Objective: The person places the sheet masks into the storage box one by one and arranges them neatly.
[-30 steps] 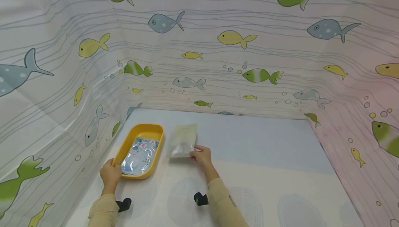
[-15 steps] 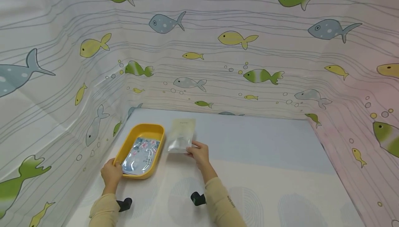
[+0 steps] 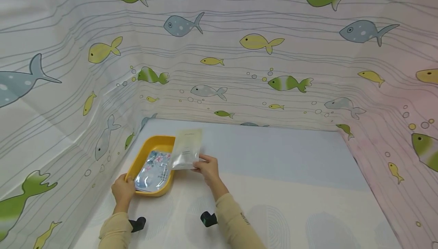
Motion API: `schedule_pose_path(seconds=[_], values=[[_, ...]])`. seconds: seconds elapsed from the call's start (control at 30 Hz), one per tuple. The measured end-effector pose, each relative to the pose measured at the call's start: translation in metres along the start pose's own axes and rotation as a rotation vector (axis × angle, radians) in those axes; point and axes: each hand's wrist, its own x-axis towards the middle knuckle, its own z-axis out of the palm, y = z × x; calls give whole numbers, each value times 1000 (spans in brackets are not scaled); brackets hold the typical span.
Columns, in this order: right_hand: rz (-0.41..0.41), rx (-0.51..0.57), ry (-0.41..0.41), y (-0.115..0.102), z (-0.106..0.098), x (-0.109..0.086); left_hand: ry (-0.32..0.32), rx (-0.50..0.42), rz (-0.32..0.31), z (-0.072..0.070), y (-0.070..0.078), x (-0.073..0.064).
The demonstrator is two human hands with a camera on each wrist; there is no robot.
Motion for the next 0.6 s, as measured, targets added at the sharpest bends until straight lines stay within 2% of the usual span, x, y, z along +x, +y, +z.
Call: schedule_pose_path(seconds=[0.3, 0.43, 0.6], values=[[29, -41, -77, 9, 29, -9, -5, -6, -17, 1, 0, 1], [37, -53, -77, 17, 43, -12, -14, -13, -36, 2, -1, 1], [51, -67, -57, 26, 59, -13, -6, -25, -21, 3, -2, 2]])
